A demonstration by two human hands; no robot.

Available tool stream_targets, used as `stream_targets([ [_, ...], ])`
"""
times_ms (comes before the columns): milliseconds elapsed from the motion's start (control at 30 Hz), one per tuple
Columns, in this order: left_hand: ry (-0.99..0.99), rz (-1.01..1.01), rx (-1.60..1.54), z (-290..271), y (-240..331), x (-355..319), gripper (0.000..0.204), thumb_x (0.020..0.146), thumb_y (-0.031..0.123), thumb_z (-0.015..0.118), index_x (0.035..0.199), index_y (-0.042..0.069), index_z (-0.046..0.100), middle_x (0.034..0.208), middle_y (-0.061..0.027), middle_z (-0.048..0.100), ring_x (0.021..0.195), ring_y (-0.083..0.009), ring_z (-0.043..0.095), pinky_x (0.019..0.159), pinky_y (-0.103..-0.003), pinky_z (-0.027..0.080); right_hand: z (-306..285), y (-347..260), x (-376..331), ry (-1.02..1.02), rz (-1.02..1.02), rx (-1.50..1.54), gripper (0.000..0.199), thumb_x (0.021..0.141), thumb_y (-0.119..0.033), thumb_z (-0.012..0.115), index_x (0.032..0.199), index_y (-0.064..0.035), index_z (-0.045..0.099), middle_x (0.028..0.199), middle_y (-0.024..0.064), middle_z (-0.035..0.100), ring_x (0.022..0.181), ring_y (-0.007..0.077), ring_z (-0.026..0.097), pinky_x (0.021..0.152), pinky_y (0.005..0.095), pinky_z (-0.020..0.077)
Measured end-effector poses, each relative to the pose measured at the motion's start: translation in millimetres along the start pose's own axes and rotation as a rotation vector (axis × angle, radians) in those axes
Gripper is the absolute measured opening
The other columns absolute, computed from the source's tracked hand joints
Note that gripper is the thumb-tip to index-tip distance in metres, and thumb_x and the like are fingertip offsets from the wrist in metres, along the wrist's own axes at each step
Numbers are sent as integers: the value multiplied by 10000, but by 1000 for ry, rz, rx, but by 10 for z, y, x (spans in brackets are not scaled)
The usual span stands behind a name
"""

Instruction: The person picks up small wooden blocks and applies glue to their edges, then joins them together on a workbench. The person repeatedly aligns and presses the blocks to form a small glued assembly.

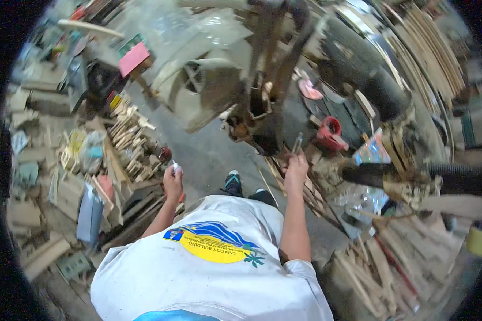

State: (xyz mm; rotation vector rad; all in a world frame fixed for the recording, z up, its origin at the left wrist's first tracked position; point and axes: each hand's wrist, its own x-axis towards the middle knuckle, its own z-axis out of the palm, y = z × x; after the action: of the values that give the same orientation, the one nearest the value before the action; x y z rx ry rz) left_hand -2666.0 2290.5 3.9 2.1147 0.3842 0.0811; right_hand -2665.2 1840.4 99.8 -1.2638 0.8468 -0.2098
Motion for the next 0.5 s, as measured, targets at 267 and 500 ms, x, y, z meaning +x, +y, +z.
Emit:
stream_targets([
  [267, 414, -195, -103, -851, -99, -766, 202, 1053, 179, 671, 1152, 4, 690, 973, -39, 688, 795, -104, 634, 683, -284, 524, 146, 95, 329, -147, -73, -24, 218, 1119, -258, 572, 1241, -101, 660, 776, -8, 600, 603, 90, 510, 533, 264, 398],
  [500, 489, -361, -240, -1150, -439, -384, 244, 1049, 243, 693, 1118, 9, 700, 892, -24, 684, 765, -105, 618, 656, -296, 512, -317, 665, 1540, -136, -170, 53, 364, 1103, -250, 446, 1399, -80, 573, 1173, 89, 663, 1034, 183, 605, 886, 386, 493],
])
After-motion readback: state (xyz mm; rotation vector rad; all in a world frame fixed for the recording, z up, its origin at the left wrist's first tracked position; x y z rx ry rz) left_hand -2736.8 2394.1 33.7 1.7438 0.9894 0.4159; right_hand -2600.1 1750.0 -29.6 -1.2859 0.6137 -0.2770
